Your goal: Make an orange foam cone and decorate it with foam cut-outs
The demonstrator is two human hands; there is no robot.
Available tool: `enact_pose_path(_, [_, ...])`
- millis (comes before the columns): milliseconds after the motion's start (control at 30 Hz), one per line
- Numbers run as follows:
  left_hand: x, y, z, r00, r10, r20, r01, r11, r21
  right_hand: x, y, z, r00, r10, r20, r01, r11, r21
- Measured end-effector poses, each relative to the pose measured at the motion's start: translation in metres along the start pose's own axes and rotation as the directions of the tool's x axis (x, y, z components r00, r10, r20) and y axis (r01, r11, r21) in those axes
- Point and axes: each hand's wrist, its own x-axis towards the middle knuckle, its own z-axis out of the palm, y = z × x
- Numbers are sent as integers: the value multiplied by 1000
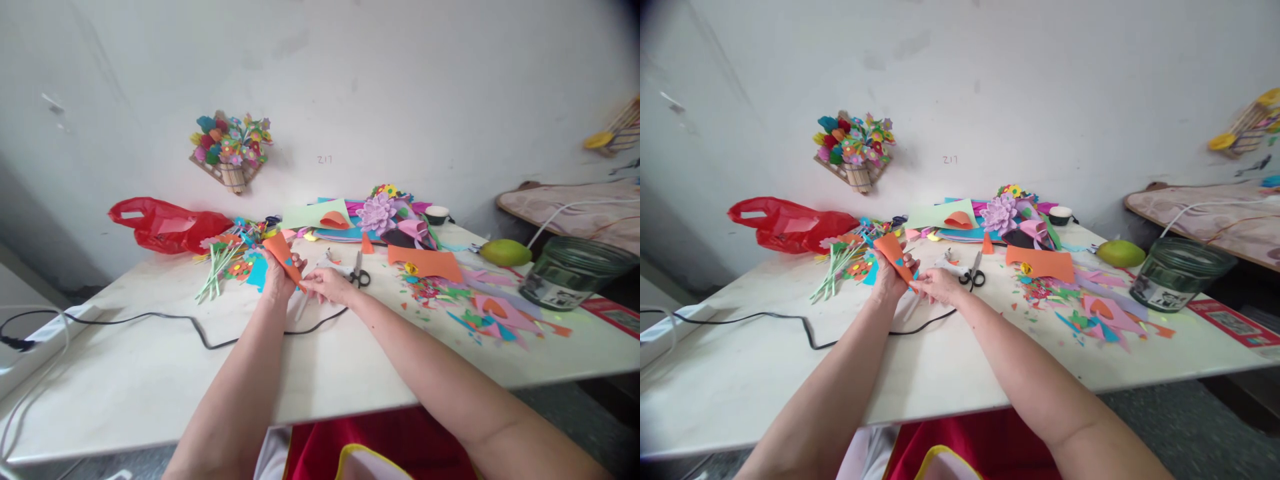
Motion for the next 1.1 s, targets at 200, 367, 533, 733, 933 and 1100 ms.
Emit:
enact_pose_path(200, [-2, -6, 10, 998, 27, 62, -30, 998, 48, 10, 9, 3, 999, -38, -33, 38, 999, 14])
enact_pose_path(367, [-4, -9, 14, 994, 19, 109, -27, 997, 74, 9, 7, -2, 999, -16, -48, 22, 993, 116])
enact_pose_path(533, [-4, -8, 12, 998, 9, 61, -14, 996, 87, 3, 0, -5, 1000, 9, -1, -9, 992, 128])
enact_pose_path(733, [2, -6, 4, 999, -29, -14, 30, 998, 56, 6, 0, -7, 991, -1, -136, 21, 989, 145])
enact_pose_path(933, [3, -6, 1, 996, -57, -65, 57, 998, -7, 9, 3, -5, 983, -60, -175, 79, 991, 105])
enact_pose_path(1100, [4, -7, 2, 997, -39, -70, 38, 999, -26, 8, 2, -2, 977, -23, -210, 28, 999, 20])
